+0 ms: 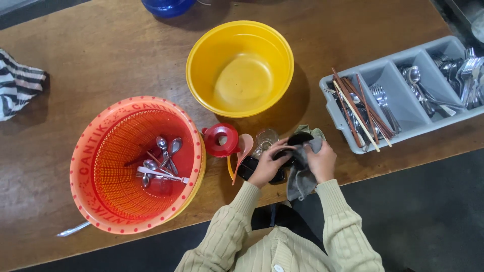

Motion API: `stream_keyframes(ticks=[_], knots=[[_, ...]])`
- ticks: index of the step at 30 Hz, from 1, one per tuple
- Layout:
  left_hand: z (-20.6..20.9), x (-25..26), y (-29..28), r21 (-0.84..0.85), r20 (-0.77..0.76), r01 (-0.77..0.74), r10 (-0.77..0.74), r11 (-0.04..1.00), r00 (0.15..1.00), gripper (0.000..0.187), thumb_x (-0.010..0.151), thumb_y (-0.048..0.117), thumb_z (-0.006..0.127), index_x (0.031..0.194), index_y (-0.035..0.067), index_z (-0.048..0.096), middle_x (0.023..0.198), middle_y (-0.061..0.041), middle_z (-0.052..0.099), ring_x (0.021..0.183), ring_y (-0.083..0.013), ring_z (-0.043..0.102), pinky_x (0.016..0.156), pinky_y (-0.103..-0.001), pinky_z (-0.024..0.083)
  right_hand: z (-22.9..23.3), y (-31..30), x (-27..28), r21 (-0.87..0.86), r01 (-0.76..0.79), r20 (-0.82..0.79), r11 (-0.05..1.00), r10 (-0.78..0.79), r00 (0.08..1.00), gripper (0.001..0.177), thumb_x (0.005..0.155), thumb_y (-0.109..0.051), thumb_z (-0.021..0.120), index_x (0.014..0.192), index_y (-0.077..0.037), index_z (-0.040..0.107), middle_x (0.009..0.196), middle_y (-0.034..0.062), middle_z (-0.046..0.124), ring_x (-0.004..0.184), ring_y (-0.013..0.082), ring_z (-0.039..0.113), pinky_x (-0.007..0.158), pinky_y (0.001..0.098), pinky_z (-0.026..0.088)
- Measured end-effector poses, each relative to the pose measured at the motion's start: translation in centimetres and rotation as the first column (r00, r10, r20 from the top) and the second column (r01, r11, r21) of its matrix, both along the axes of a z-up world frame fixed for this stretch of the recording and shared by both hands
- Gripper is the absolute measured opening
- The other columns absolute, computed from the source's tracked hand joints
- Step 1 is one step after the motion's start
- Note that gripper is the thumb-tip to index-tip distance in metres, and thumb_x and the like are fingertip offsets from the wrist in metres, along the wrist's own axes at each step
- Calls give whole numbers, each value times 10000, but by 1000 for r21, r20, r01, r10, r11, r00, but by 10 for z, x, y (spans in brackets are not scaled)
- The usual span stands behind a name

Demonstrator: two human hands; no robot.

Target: The person carries a basket of items to a table and removes a pair of tongs, a ladle, a lid, and a glass, wiping the glass with a cloth. They then wipe several small dishes and spoons one at a time before placing the utensils back into the basket.

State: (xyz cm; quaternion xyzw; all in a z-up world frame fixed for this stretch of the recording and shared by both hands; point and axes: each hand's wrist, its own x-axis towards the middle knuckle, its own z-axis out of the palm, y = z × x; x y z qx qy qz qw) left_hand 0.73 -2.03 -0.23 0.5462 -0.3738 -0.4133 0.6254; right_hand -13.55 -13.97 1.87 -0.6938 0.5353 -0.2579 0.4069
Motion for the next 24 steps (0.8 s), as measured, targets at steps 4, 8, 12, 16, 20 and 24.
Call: stream_keyframes(ticks=[4, 8, 12, 16, 20, 24], knots=[[-9, 5, -28, 90, 0, -145, 146, 985, 989, 290, 937, 67, 693, 1213, -18, 659, 1368, -130, 666, 1251, -258, 638, 1072, -343, 475, 8, -3, 6, -126, -140, -154, 982, 120, 981, 312, 929, -267, 783, 1074, -2, 707, 957, 223, 736, 924, 399, 713, 791, 424, 558], [0, 17, -39, 187, 368, -105, 29, 977, 929, 326, 874, 113, 745, 1166, -22, 693, 1200, -192, 723, 1097, -305, 708, 954, -345, 531, 35, -8, -1, -293, -303, -136, 907, 274, 952, 422, 798, -113, 712, 1205, -27, 644, 1038, 225, 714, 961, 426, 683, 777, 448, 541], [14, 33, -58, 324, 456, 119, -265, 939, 850, 292, 846, 134, 749, 1094, -20, 733, 978, -230, 739, 913, -343, 738, 820, -373, 560, 59, -22, -2, -384, -490, -186, 782, 455, 871, 437, 750, -53, 674, 1185, -100, 666, 1081, 183, 724, 966, 406, 686, 782, 447, 532], [6, 23, -79, 232, 397, 182, -264, 955, 879, 280, 827, 129, 765, 1061, -21, 728, 946, -208, 750, 861, -310, 752, 806, -363, 562, 58, -57, -3, -237, -551, -297, 800, 480, 825, 259, 881, -165, 710, 1139, -154, 698, 985, 130, 744, 908, 364, 708, 750, 448, 540], [-10, -13, -91, 279, 260, -94, 19, 956, 965, 272, 826, 112, 767, 1050, -38, 741, 941, -200, 775, 862, -263, 762, 791, -343, 561, 29, -93, -5, -125, -480, -337, 868, 418, 844, 201, 1011, -309, 691, 1130, -148, 701, 915, 170, 729, 882, 377, 697, 754, 459, 529], [-22, -34, -110, 360, 123, -280, 252, 890, 960, 264, 838, 109, 776, 1038, -61, 745, 931, -184, 791, 846, -231, 752, 784, -341, 564, -29, -119, -8, -48, -327, -167, 944, 315, 934, 364, 964, -319, 727, 1140, -38, 575, 921, 198, 687, 841, 360, 669, 753, 435, 516]])
